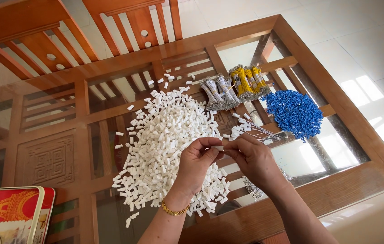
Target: Assembling small electrical wire connectors by sliding plastic sleeves onto wire ends.
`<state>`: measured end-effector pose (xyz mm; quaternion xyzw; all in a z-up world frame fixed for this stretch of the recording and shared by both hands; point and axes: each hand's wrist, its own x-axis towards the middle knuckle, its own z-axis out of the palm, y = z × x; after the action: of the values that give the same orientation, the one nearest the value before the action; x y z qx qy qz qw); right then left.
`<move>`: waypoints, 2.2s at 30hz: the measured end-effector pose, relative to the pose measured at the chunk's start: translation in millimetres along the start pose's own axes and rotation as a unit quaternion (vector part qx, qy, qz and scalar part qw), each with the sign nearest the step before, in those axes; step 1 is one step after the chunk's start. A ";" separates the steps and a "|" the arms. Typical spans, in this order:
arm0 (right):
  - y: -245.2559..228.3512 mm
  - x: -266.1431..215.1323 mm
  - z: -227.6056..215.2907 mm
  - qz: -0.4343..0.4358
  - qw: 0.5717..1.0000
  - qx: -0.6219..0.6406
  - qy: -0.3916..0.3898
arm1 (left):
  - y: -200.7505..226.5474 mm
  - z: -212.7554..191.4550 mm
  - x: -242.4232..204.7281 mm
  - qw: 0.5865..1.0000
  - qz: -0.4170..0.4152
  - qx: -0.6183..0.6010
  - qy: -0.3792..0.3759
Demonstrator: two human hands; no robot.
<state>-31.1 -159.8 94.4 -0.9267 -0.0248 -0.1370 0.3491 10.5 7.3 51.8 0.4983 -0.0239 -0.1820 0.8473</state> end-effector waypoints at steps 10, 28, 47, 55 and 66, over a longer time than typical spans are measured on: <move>1.2 -3.0 13.7 0.114 0.991 0.055 -0.035 | -14.0 -5.1 8.0 1.000 -0.008 0.005 0.024; 245.8 22.3 131.0 -0.024 0.996 -0.091 -0.007 | -151.7 -45.2 40.1 0.699 0.172 0.690 -0.077; 219.0 -77.8 65.3 0.034 0.921 -0.247 -0.299 | -166.6 -59.3 25.0 0.636 0.280 0.713 -0.094; 229.6 -66.9 55.2 0.119 0.908 -0.190 -0.353 | -97.5 -50.6 -0.5 0.890 -0.082 0.449 -0.012; 146.7 -23.5 3.6 0.136 0.975 -0.020 -0.174 | -70.4 -15.5 11.6 0.984 -0.103 0.149 0.007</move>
<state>-32.1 -267.0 -8.5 -0.9379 0.0440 0.0743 0.3359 4.7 -14.4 -17.6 0.6198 0.0065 -0.2591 0.7408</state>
